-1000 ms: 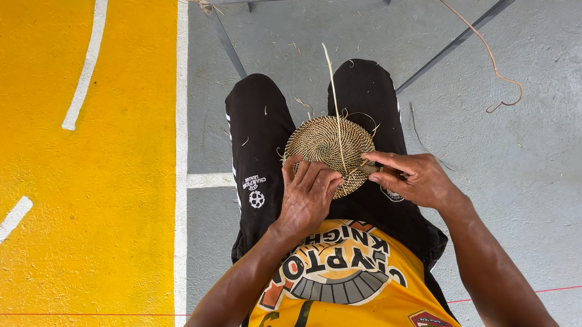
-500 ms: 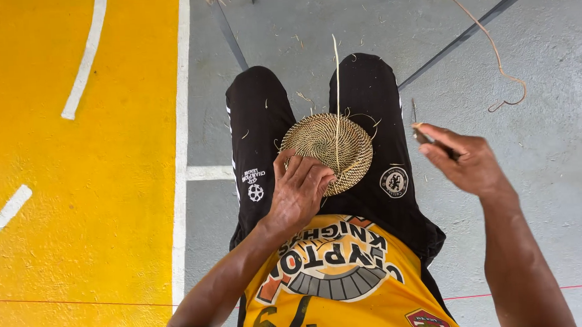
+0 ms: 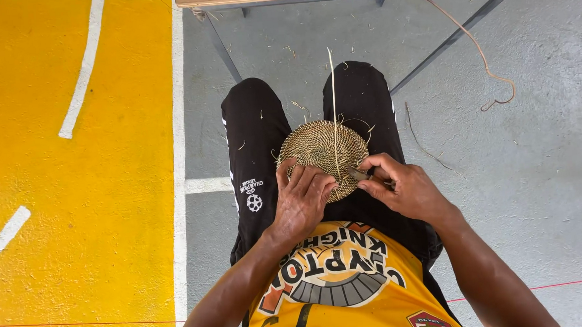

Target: The recorder is weaving a small circular basket base or mat using natural fibers on a wooden table.

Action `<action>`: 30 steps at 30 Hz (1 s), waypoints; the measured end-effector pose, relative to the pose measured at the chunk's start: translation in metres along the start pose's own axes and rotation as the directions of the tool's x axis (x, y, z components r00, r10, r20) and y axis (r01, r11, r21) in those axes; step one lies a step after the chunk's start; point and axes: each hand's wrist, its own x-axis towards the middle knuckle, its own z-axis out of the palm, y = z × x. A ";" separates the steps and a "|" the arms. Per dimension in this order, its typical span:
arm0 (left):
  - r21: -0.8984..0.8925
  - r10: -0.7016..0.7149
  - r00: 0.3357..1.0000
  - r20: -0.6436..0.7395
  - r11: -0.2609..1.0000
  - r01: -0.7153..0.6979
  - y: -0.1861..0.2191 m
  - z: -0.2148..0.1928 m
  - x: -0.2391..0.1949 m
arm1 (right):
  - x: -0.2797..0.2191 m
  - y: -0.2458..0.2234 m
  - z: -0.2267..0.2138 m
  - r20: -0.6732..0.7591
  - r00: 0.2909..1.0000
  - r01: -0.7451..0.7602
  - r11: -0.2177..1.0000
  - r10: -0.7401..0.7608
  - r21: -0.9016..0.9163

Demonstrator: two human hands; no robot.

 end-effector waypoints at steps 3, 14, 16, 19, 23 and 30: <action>0.005 0.004 1.000 0.005 1.000 -0.004 0.000 0.000 0.000 | 0.001 0.003 0.003 -0.015 1.000 -0.014 1.000 0.014 0.010; 0.004 0.015 1.000 0.001 1.000 -0.015 0.001 -0.002 0.000 | 0.002 0.001 0.001 0.022 0.999 -0.041 0.998 0.040 0.043; 0.000 0.018 1.000 0.006 1.000 -0.018 0.000 -0.002 0.000 | 0.001 0.002 0.001 0.027 0.998 -0.058 0.998 0.057 0.039; 0.014 0.011 1.000 0.014 1.000 -0.011 -0.001 -0.001 -0.003 | 0.002 0.008 0.003 0.047 0.997 -0.066 0.998 0.065 0.020; 0.014 0.018 1.000 0.012 1.000 -0.018 -0.001 -0.001 -0.005 | 0.001 0.012 0.003 0.032 0.999 -0.020 1.000 0.020 -0.005; 0.019 0.015 1.000 -0.008 1.000 -0.015 -0.004 0.001 -0.010 | 0.001 0.005 -0.017 -0.031 0.998 -0.045 0.999 0.046 0.023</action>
